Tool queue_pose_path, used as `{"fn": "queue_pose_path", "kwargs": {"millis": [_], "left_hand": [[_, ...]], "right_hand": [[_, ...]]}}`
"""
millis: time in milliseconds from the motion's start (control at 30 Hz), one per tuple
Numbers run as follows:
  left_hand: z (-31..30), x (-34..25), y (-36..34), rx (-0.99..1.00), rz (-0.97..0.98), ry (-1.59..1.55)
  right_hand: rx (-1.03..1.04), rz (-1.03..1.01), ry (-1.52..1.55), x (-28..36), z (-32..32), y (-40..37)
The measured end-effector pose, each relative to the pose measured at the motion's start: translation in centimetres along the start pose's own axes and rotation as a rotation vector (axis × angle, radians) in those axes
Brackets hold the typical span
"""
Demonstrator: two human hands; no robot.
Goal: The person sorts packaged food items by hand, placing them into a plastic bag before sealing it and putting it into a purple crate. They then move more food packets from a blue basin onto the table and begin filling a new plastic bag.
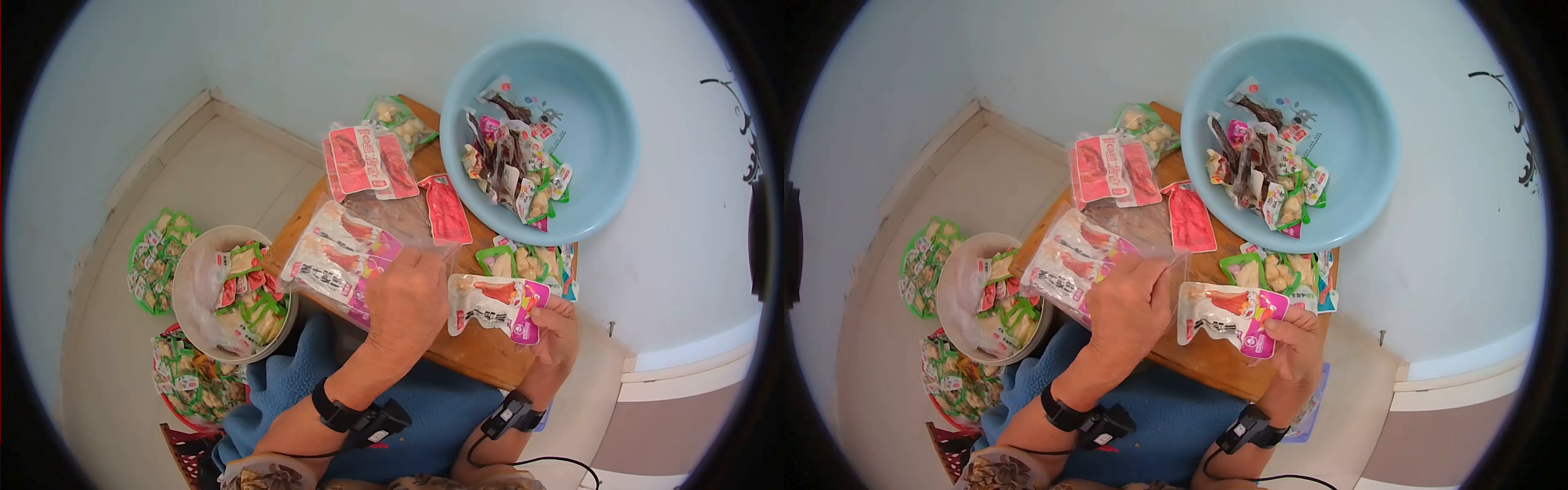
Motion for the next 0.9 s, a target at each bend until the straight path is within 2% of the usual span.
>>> {"fn": "queue_pose_path", "kwargs": {"millis": [133,400,633,700,900], "left_hand": [[0.0,-0.4,0.0,-0.015,0.061,-0.024],[-0.3,-0.4,0.0,-0.044,0.056,-0.058],[-0.8,-0.5,0.0,-0.012,0.061,-0.085],[-0.9,-0.5,0.0,-0.017,0.073,-0.089],[-1.1,-0.6,-0.2,-0.046,0.091,-0.029]], "right_hand": [[-0.072,0.021,0.01,-1.0,2.3,1.6],[0.058,0.099,0.119,-3.4,3.7,3.7],[0.091,0.117,0.175,-5.4,6.0,5.4],[0.007,0.093,0.123,-6.3,6.3,5.9],[-0.005,0.104,0.113,-7.6,8.2,7.1]]}}
Point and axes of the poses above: each hand's wrist, its own y-axis towards the middle knuckle, its own z-axis out of the palm, x = y × z, the point moved 1 cm from there along y, towards the middle knuckle, and after that the axes turned 13 degrees about x, right-handed, at the moved point
